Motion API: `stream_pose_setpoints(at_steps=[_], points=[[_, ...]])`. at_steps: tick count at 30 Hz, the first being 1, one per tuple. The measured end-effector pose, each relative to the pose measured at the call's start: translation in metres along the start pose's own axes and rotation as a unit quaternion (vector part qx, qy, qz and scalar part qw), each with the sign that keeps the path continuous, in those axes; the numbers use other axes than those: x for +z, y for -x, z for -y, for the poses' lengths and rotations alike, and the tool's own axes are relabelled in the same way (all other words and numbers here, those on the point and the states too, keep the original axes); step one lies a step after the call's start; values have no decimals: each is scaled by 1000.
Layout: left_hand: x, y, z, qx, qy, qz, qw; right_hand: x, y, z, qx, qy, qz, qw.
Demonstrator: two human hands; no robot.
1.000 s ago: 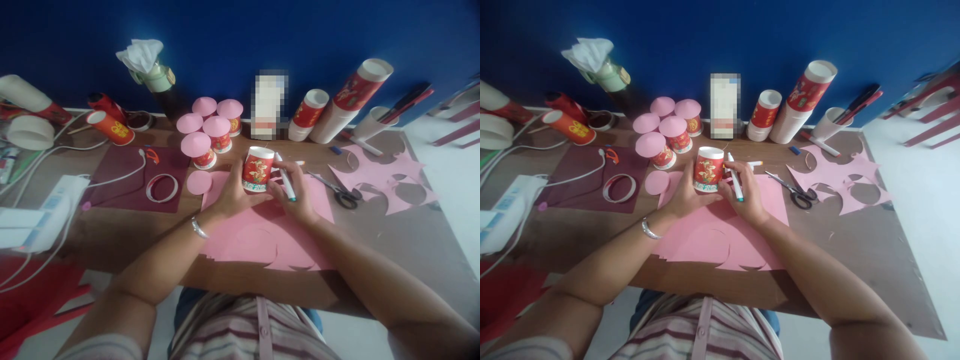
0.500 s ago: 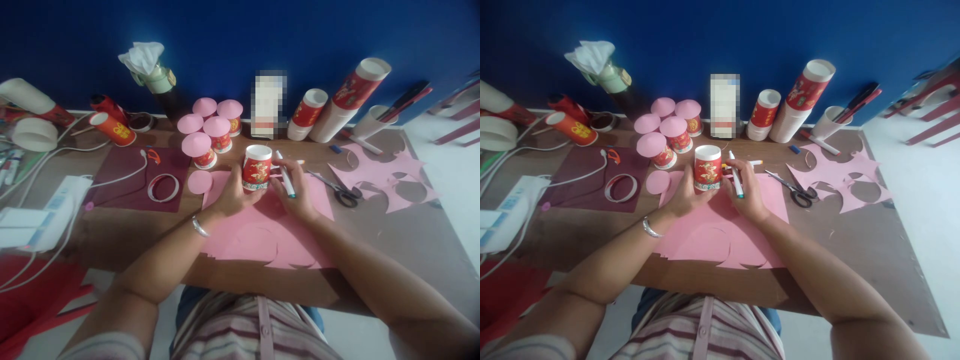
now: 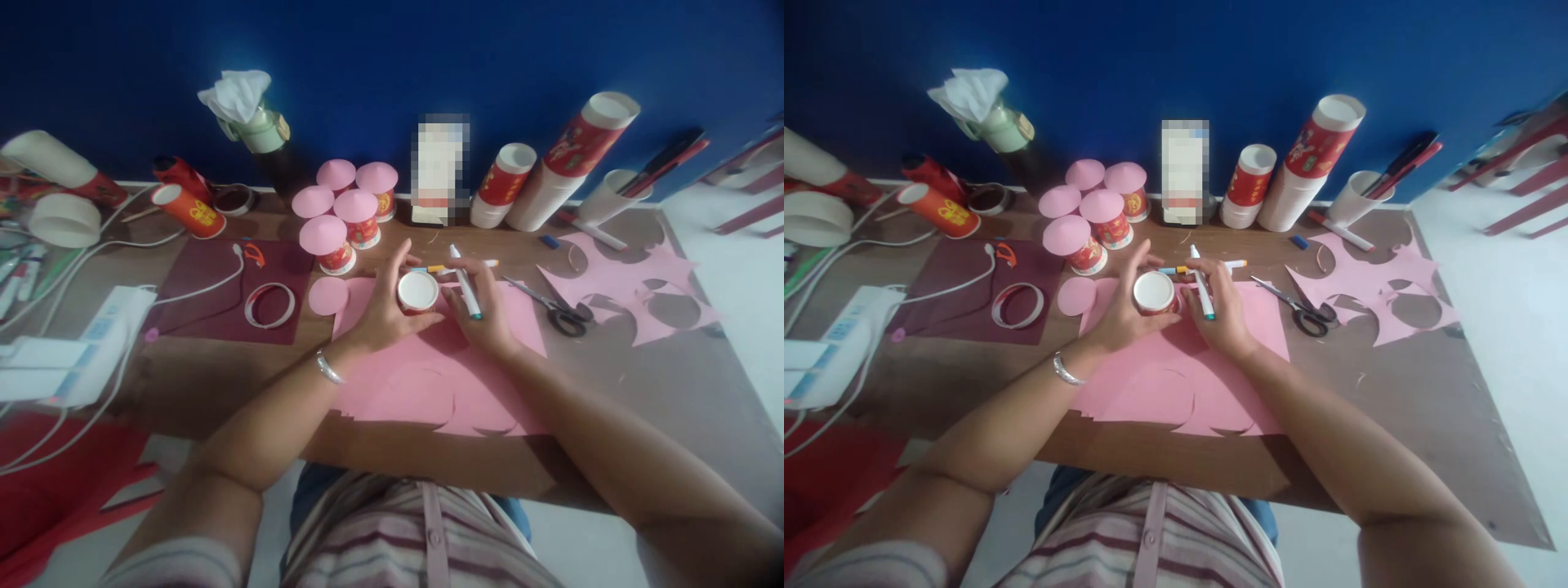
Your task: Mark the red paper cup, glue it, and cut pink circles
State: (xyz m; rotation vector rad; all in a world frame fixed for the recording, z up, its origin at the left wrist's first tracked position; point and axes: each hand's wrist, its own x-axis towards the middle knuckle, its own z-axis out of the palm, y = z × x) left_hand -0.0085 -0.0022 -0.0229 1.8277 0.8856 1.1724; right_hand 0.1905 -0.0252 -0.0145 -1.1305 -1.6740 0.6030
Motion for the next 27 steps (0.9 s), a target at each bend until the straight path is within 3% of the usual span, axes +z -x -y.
stream_pose_setpoints(at_steps=[9,16,20,27], points=[[-11,-4,-2,-65,187,18,980,2,-3,-5,0,2,2,1000],[-9,-9,-1,-127,237,-53,962,4,-3,-14,-31,36,27,998],[-7,-10,1,-140,211,-75,964,5,-2,-16,-15,20,50,998],[-12,-15,2,-163,121,-102,974,4,-5,-14,-35,44,11,998]])
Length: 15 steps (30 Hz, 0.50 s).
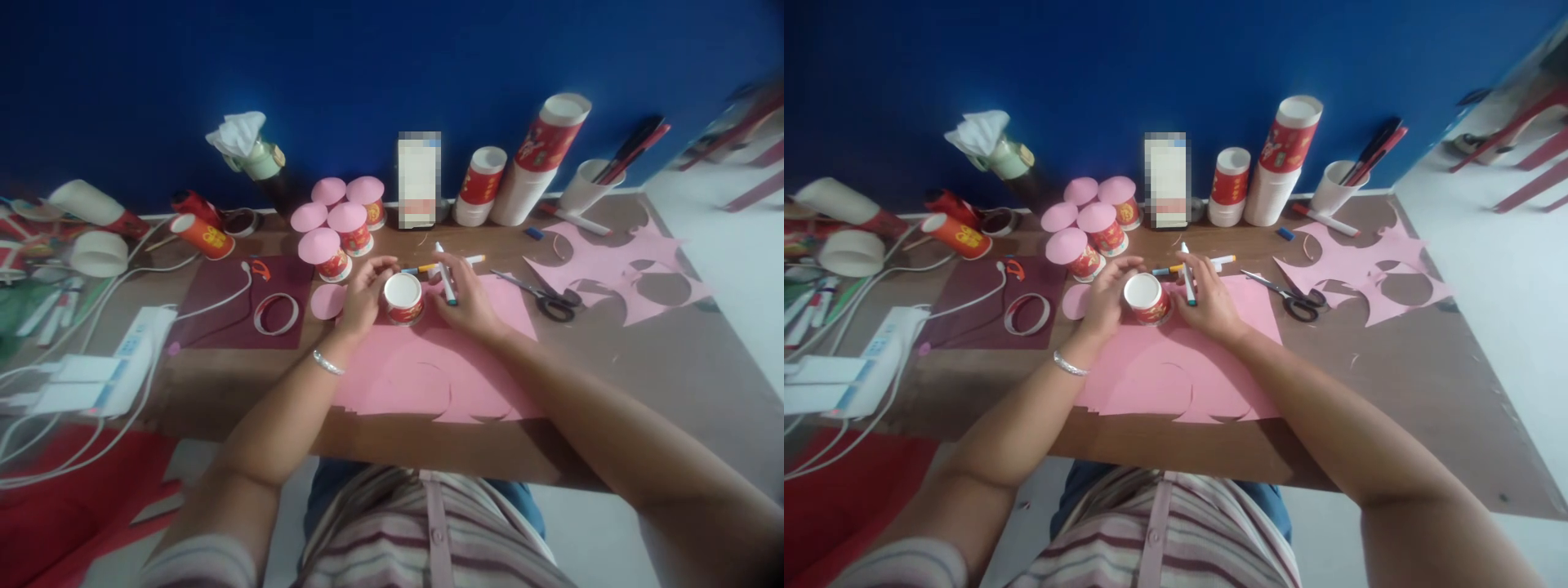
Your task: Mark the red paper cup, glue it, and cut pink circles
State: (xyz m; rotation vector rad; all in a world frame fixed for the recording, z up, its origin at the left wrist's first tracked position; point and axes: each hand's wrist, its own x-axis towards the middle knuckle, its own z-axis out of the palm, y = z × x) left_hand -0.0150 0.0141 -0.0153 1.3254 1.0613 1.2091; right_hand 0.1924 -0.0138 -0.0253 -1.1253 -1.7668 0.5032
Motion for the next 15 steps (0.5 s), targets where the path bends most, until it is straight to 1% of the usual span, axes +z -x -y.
stream_pose_setpoints(at_steps=[4,6,8,11,13,15], points=[[-11,-10,-5,46,-83,-21,995,-7,-4,3,5,-2,-21,1000],[-16,-19,-9,64,-137,-14,988,-13,-6,3,7,-1,-34,999],[-19,-30,-13,66,-213,33,974,-17,-8,3,15,-2,-45,999],[-17,-49,-18,84,-326,117,934,-22,-11,3,29,-16,-62,998],[-13,-60,-21,77,-376,164,909,-23,-12,3,34,-38,-61,997],[-9,-68,-24,70,-405,201,889,-23,-12,5,37,-65,-46,996]])
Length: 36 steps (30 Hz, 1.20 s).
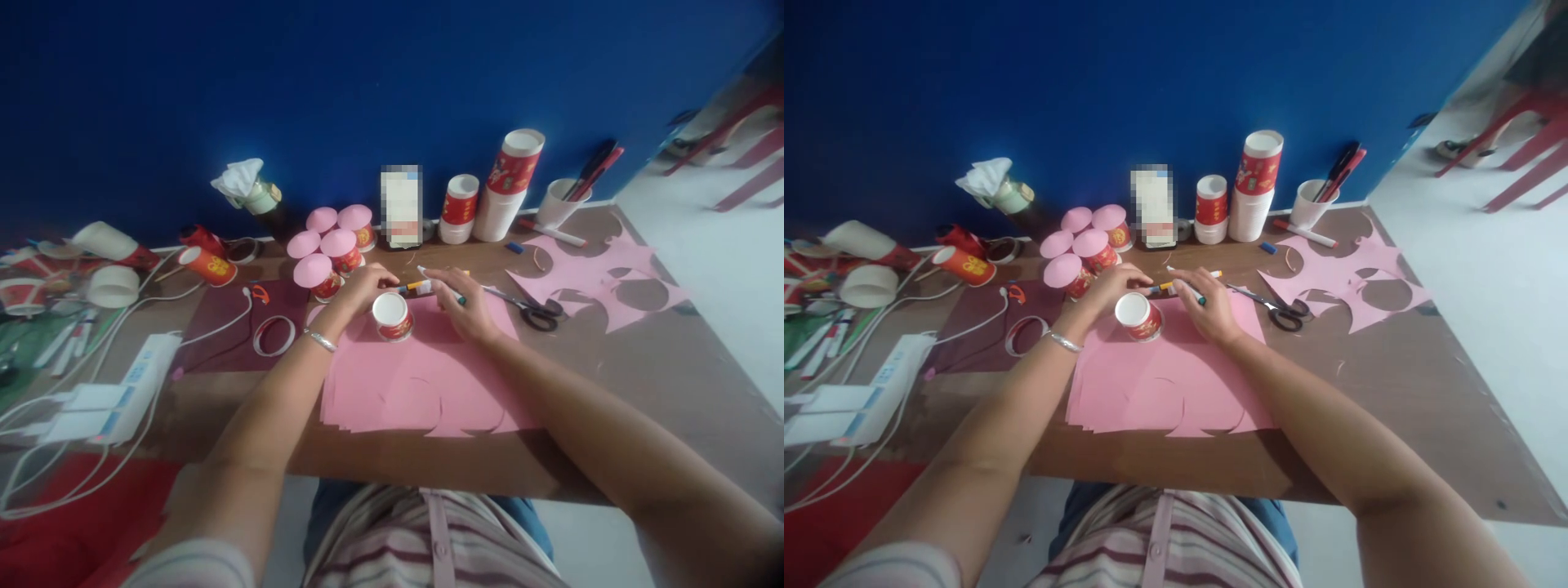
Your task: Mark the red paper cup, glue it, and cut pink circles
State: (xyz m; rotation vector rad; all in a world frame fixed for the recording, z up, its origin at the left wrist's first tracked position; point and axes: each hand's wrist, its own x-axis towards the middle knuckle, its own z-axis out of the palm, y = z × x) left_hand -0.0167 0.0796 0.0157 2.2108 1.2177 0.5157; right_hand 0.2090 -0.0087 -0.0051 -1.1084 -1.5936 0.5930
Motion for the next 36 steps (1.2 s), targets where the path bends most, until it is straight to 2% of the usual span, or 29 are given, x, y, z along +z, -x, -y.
stream_pose_setpoints(at_steps=[4,10,14,16,23,30,36], points=[[-2,-7,-5,9,-26,21,999,3,1,2,29,-51,21,998],[-8,-4,-3,-19,-51,13,998,8,1,4,146,-141,-16,979],[-8,3,-4,-14,16,-19,1000,7,-2,6,192,-171,-15,966],[-7,6,-7,12,41,-43,998,6,-3,5,194,-174,-19,965],[-9,9,-9,70,-8,-75,995,6,-1,-1,150,-117,-16,982],[-8,9,-6,115,-16,-76,990,6,-3,4,159,-112,-3,981],[-8,9,-7,172,-80,-61,980,6,-3,4,140,-82,13,987]])
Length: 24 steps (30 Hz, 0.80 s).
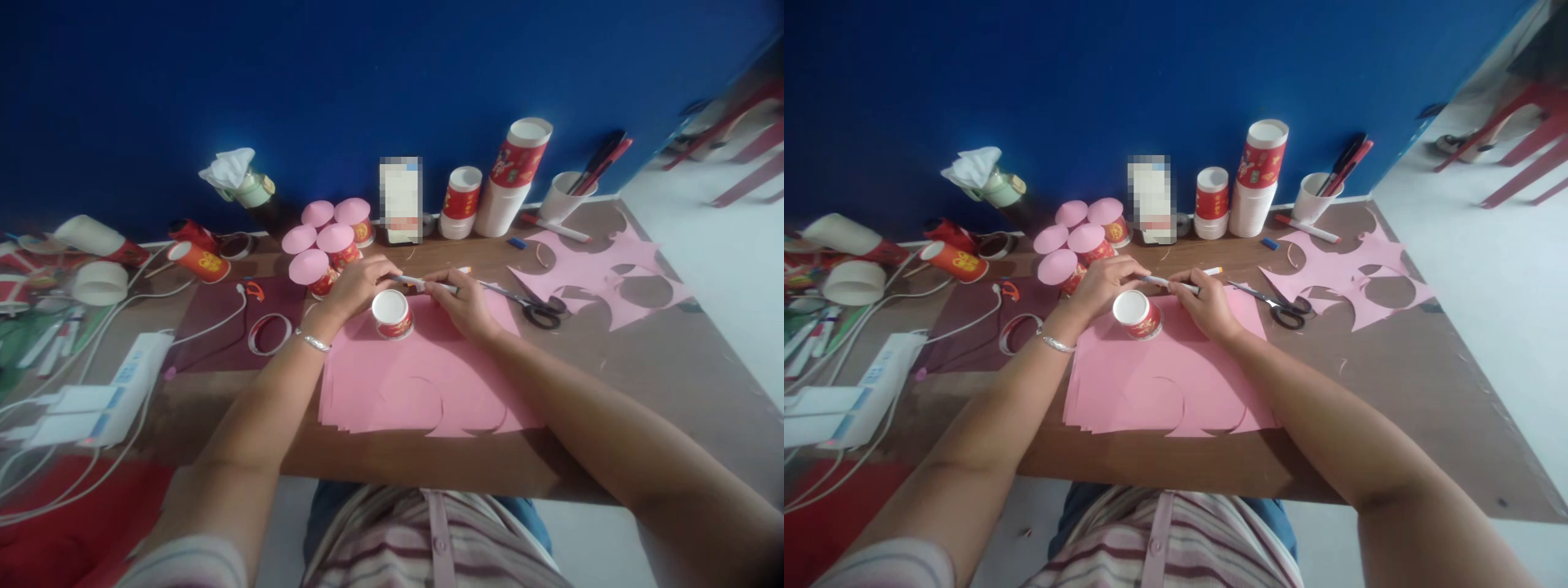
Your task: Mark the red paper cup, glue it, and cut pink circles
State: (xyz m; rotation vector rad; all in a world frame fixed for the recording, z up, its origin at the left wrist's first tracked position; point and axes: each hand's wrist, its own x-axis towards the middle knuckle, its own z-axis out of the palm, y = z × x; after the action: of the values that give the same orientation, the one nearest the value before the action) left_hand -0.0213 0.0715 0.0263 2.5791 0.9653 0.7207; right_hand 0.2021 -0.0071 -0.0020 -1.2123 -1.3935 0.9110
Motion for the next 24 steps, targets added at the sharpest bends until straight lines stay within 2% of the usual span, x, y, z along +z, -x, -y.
stream_pose_setpoints(at_steps=[4,6,9,12,14,16,20,24], points=[[1,0,0,20,-32,-2,999,3,0,-3,15,3,19,1000],[2,0,1,17,-36,-1,999,4,-1,-4,-1,33,25,999],[2,0,3,4,-34,17,999,4,-2,-7,-53,162,35,985],[-1,6,5,-26,-59,32,997,2,-2,-11,-113,324,58,938],[-6,15,5,-43,-81,23,996,1,-1,-13,-140,388,78,908],[-11,26,3,-44,-92,2,995,0,0,-15,-150,420,85,891],[-16,51,-5,-34,-62,-64,995,2,-1,-16,-157,458,67,872],[-11,68,-13,-44,-31,-109,993,-3,-6,-16,-151,493,27,857]])
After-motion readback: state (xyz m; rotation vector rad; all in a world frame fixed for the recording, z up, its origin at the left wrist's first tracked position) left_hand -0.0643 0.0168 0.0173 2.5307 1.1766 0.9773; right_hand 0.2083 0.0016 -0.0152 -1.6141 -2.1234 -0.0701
